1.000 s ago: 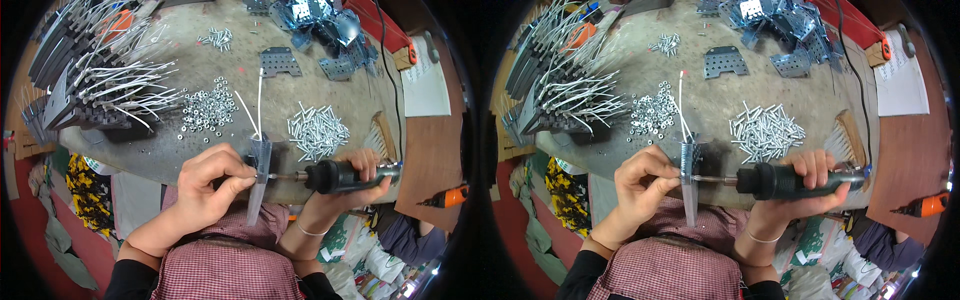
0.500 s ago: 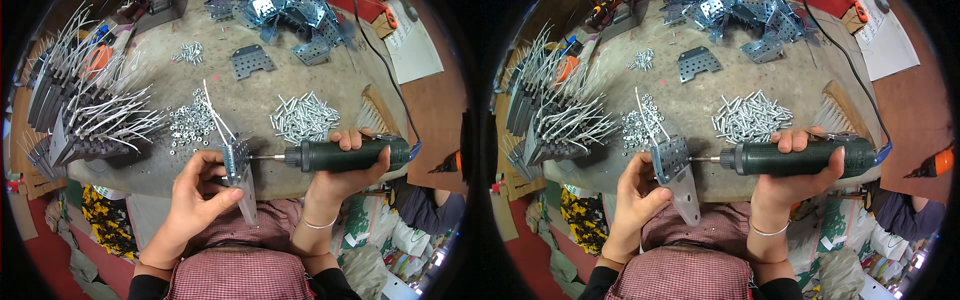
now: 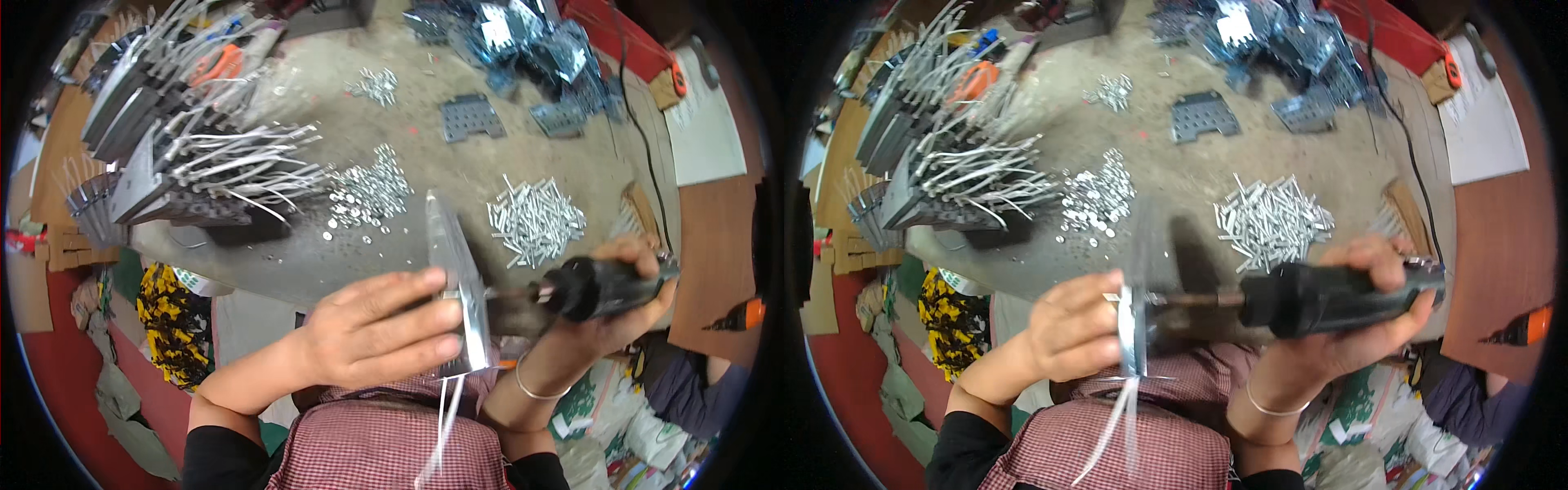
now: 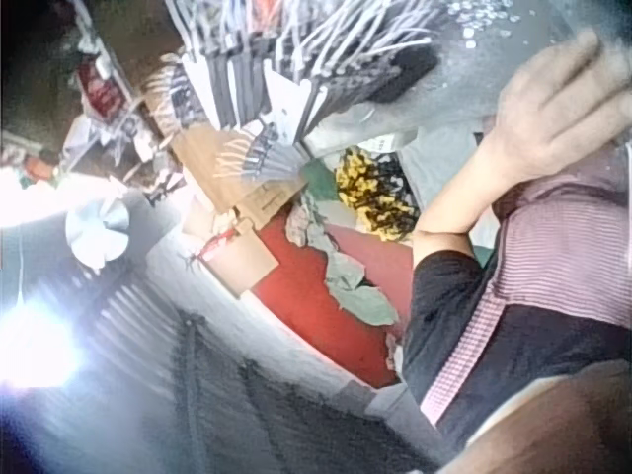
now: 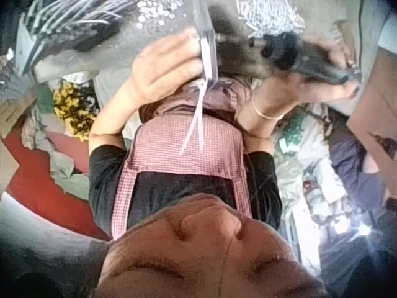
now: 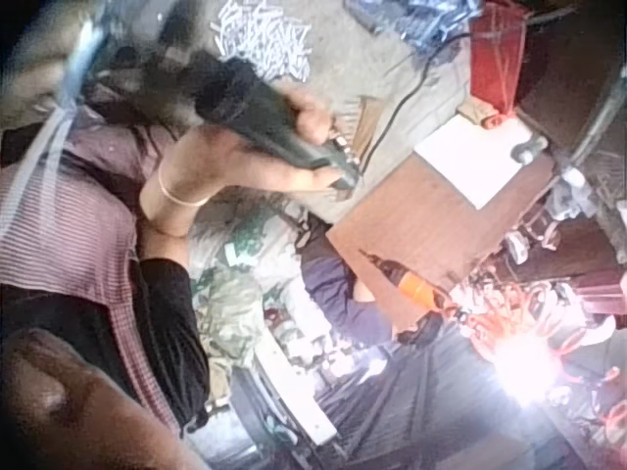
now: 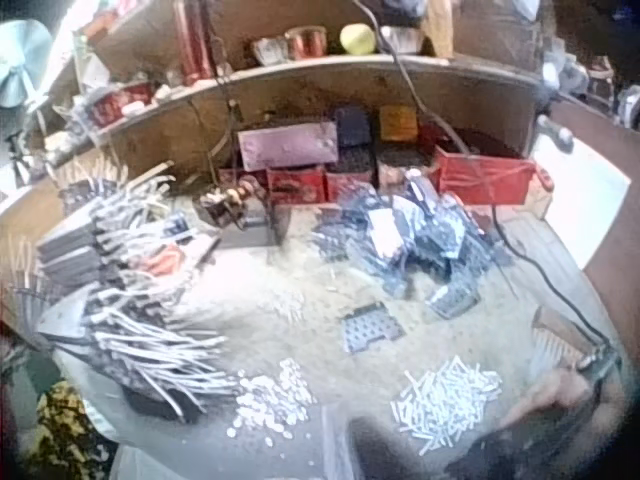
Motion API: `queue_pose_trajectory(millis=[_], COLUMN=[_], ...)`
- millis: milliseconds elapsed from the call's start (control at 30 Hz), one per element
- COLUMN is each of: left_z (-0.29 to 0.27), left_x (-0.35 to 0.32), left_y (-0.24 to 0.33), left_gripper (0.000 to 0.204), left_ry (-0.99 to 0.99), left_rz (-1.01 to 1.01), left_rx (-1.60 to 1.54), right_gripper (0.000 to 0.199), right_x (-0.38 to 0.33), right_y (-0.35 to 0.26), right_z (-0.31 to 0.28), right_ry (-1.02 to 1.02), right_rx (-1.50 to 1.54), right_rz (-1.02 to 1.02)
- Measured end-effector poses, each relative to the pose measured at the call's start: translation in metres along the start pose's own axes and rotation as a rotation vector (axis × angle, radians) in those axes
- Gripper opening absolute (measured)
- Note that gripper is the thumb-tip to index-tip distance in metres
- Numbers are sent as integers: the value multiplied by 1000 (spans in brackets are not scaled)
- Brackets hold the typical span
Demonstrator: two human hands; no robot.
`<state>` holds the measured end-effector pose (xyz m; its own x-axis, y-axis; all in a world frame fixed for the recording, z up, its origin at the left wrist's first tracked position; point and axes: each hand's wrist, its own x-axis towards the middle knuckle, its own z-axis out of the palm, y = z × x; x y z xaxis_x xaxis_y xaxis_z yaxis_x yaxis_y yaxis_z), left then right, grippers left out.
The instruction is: The person assembles metal components by attaching perforated metal plates with screws using an electric screwdriver, then stacks the completed parts on the workbench.
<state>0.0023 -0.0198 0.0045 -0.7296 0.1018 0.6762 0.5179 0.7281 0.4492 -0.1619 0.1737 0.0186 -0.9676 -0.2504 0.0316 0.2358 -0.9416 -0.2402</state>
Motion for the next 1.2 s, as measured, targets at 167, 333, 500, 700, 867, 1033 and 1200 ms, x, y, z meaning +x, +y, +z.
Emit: queue_pose_trajectory(millis=[167,333,500,700,867,1033,1200], left_z=[-1,-16,-19,-15,-11,1,5], left_x=[-21,-4,14,25,28,13,15], left_y=[1,-14,-18,-12,-1,9,10], left_gripper=[31,22,10,11,7,9,8], left_ry=[-62,-51,-362,-320,16,193,200], left_rz=[-129,-404,-429,-428,-780,-846,-815], left_rx=[-52,380,622,421,-375,-527,-468], right_gripper=[35,36,38,34,32,31,33], right_x=[-11,-5,-4,-7,-2,-3,-5], right_y=[9,12,8,10,11,9,13], right_z=[-23,-29,-32,-21,-16,-15,-13], right_ry=[48,120,138,127,185,199,211], right_rx=[22,-222,-225,-100,-53,-13,-55], right_rz=[2,-179,-192,-98,-77,-71,-85])
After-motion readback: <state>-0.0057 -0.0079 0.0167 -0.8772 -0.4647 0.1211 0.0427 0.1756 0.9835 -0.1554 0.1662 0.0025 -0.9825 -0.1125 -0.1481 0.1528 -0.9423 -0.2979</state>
